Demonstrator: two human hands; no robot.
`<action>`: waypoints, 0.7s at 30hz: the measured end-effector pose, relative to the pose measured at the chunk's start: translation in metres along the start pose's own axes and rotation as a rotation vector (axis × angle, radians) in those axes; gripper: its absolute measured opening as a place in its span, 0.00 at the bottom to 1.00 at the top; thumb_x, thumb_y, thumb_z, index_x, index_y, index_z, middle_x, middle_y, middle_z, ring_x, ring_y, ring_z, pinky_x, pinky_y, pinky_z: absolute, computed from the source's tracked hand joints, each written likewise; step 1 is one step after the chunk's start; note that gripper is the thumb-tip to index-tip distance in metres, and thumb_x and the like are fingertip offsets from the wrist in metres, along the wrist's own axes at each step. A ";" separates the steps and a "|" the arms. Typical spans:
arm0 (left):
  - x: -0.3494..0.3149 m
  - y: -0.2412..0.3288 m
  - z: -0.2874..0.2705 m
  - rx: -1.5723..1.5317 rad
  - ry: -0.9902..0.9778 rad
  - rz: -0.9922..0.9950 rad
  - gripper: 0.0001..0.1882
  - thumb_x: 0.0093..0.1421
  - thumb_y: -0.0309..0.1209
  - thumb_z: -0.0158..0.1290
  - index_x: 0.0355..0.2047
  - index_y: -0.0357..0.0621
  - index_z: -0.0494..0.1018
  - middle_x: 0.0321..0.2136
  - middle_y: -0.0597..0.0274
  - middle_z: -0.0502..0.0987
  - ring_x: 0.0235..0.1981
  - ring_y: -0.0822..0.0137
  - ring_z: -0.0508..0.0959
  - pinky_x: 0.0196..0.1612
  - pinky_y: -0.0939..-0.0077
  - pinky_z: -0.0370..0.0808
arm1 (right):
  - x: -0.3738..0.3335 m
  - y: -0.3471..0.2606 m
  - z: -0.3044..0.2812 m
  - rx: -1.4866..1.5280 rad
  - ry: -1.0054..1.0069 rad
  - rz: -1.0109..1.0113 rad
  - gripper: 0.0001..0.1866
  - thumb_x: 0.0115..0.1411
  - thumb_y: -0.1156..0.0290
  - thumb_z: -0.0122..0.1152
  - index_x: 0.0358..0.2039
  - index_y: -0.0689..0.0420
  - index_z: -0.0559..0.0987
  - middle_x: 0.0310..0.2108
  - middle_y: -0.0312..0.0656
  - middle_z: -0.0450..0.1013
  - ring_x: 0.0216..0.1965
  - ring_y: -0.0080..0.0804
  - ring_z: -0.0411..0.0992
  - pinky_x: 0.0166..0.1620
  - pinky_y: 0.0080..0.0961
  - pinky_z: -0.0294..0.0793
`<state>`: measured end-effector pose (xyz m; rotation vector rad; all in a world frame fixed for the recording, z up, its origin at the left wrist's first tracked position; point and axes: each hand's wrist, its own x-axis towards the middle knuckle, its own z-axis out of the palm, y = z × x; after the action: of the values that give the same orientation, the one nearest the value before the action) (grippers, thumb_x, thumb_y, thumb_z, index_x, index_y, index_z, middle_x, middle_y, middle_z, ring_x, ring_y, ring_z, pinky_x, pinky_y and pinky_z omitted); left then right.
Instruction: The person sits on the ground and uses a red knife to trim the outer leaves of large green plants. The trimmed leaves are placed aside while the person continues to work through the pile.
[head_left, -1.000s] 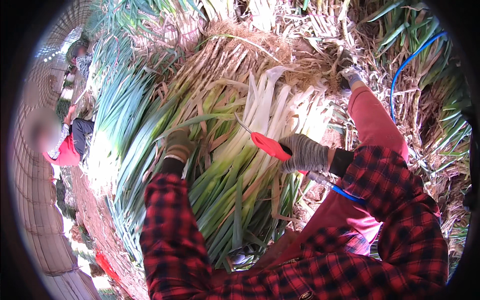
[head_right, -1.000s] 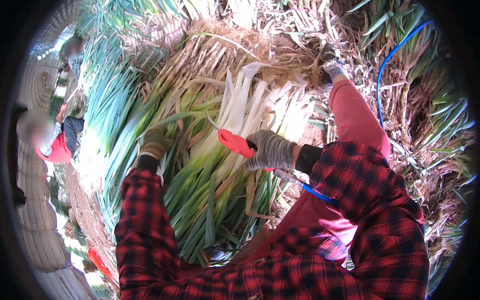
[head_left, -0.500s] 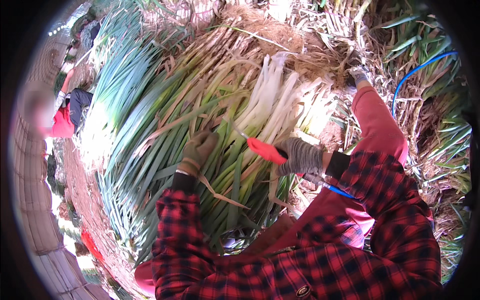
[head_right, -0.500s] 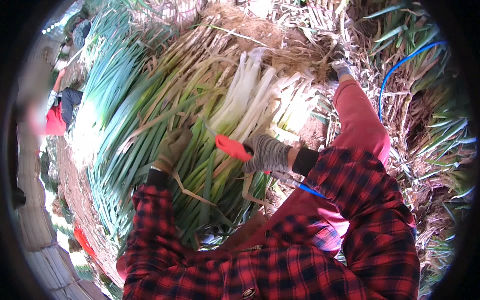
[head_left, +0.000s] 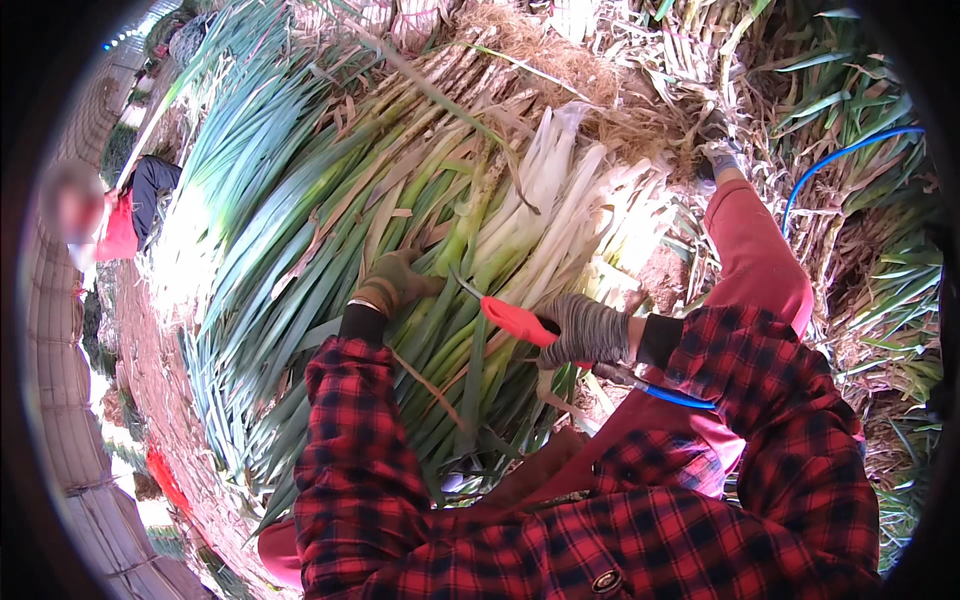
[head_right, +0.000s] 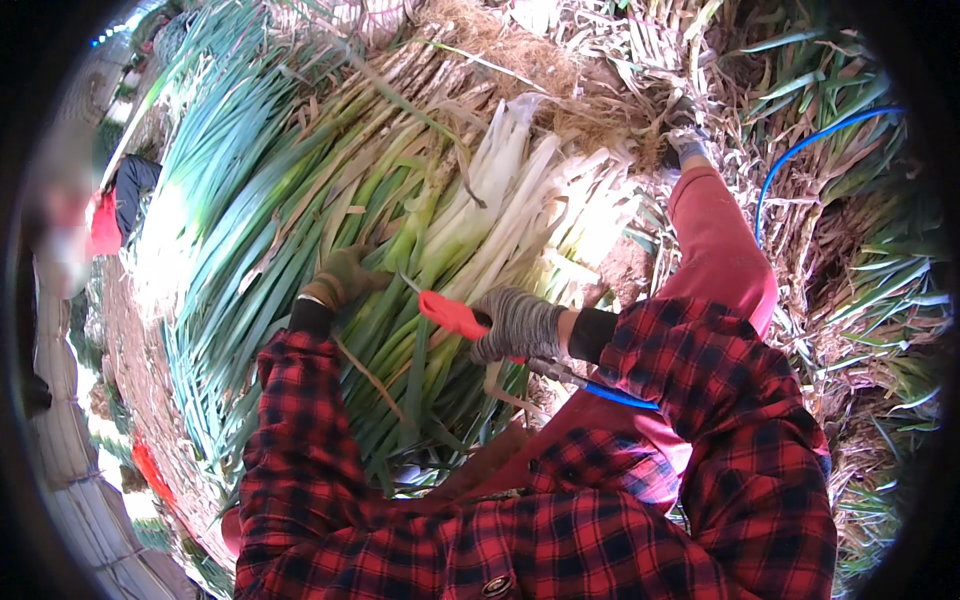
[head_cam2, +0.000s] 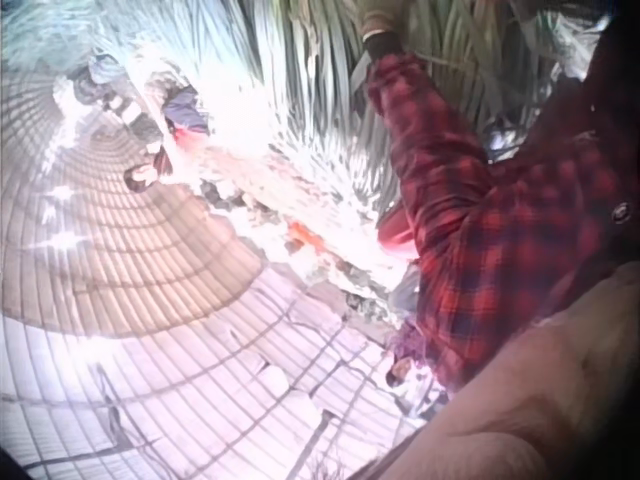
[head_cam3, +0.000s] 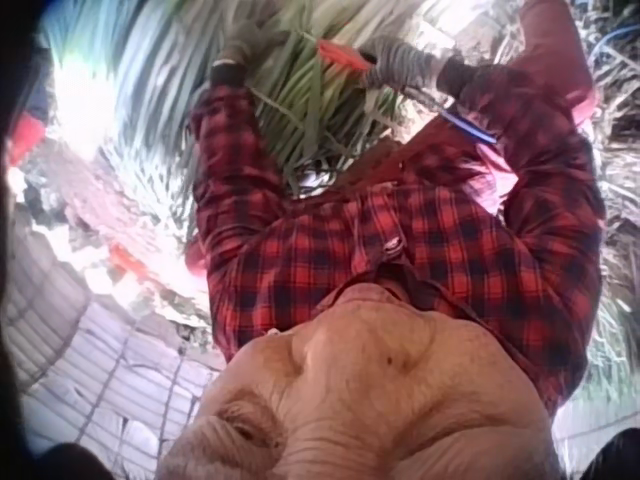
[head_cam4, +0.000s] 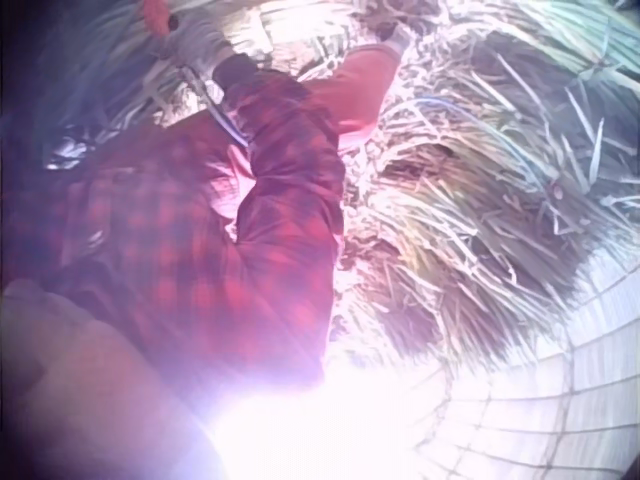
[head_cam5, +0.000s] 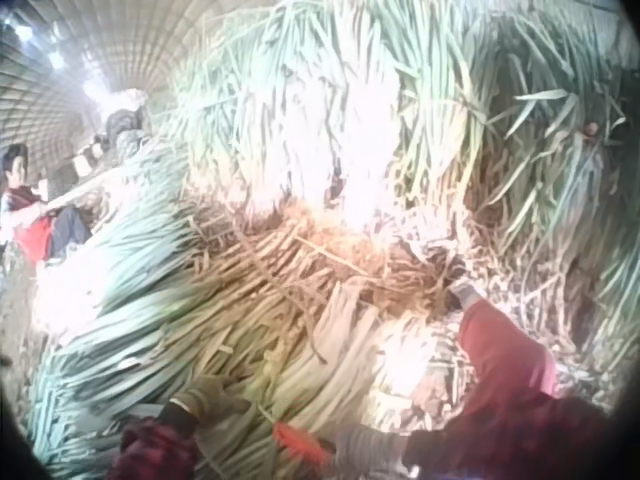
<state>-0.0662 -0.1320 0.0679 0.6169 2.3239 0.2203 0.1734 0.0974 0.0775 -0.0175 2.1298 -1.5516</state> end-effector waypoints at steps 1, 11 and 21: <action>-0.002 -0.003 -0.001 0.025 0.001 0.009 0.44 0.40 0.49 0.68 0.53 0.32 0.73 0.46 0.42 0.79 0.48 0.50 0.79 0.52 0.65 0.73 | 0.002 0.004 0.002 -0.024 0.023 -0.012 0.22 0.43 0.58 0.73 0.30 0.64 0.79 0.22 0.46 0.75 0.27 0.34 0.75 0.35 0.33 0.73; -0.034 0.027 -0.017 0.211 0.055 -0.093 0.41 0.40 0.51 0.68 0.50 0.35 0.74 0.43 0.41 0.80 0.48 0.47 0.79 0.51 0.61 0.75 | -0.003 -0.011 0.021 -0.094 0.028 -0.059 0.25 0.42 0.55 0.71 0.33 0.64 0.77 0.24 0.51 0.72 0.28 0.39 0.74 0.37 0.34 0.73; -0.023 0.008 -0.007 0.229 0.141 -0.119 0.35 0.38 0.50 0.69 0.40 0.33 0.77 0.37 0.41 0.80 0.42 0.47 0.80 0.46 0.60 0.76 | 0.020 0.007 -0.001 -0.153 0.120 0.042 0.24 0.43 0.58 0.72 0.36 0.63 0.80 0.21 0.46 0.74 0.26 0.30 0.76 0.35 0.31 0.75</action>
<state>-0.0531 -0.1360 0.0898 0.5870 2.5341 -0.0606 0.1579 0.0947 0.0634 0.0700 2.3235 -1.3942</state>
